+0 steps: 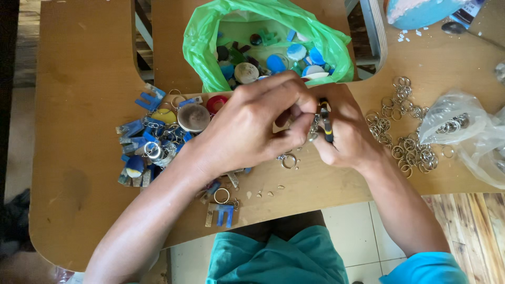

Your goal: The person uses pliers to attach metal rings to small plastic items and decorative letters on a wooden table. They handle various plastic pieces, metal rings from a bag, and join the components into keychain assemblies.

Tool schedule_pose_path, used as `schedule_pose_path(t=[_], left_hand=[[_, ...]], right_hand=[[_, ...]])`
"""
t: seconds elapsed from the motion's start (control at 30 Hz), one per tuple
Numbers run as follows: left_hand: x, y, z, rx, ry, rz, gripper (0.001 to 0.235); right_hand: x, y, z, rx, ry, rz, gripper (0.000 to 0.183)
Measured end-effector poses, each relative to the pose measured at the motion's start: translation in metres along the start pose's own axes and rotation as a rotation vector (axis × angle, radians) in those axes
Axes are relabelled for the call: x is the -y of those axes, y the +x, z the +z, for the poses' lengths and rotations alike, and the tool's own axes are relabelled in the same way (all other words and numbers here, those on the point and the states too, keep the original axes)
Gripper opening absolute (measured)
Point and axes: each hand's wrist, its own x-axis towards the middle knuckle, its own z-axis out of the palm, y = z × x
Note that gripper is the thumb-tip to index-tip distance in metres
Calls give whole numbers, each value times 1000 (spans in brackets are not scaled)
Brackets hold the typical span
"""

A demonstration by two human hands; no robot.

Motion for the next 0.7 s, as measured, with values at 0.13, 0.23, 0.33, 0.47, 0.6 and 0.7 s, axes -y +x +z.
schedule_pose_path(t=[0.13, 0.23, 0.33, 0.47, 0.6, 0.7], left_hand=[[0, -1, 4, -44, 46, 23, 7], [2, -2, 5, -62, 79, 16, 7], [3, -3, 6, -69, 163, -4, 8], [5, -4, 7, -93, 173, -15, 8], [5, -5, 8, -95, 165, -25, 6], [6, -5, 8, -106, 186, -4, 8]], right_hand=[[-13, -27, 6, -14, -95, 98, 21], [-16, -29, 8, -16, -123, 79, 23], [-17, -29, 9, 6, -131, 47, 19], [-20, -31, 8, 1, -131, 35, 7], [-25, -41, 11, -48, -89, 8, 10], [-24, -42, 11, -61, -109, -2, 11]])
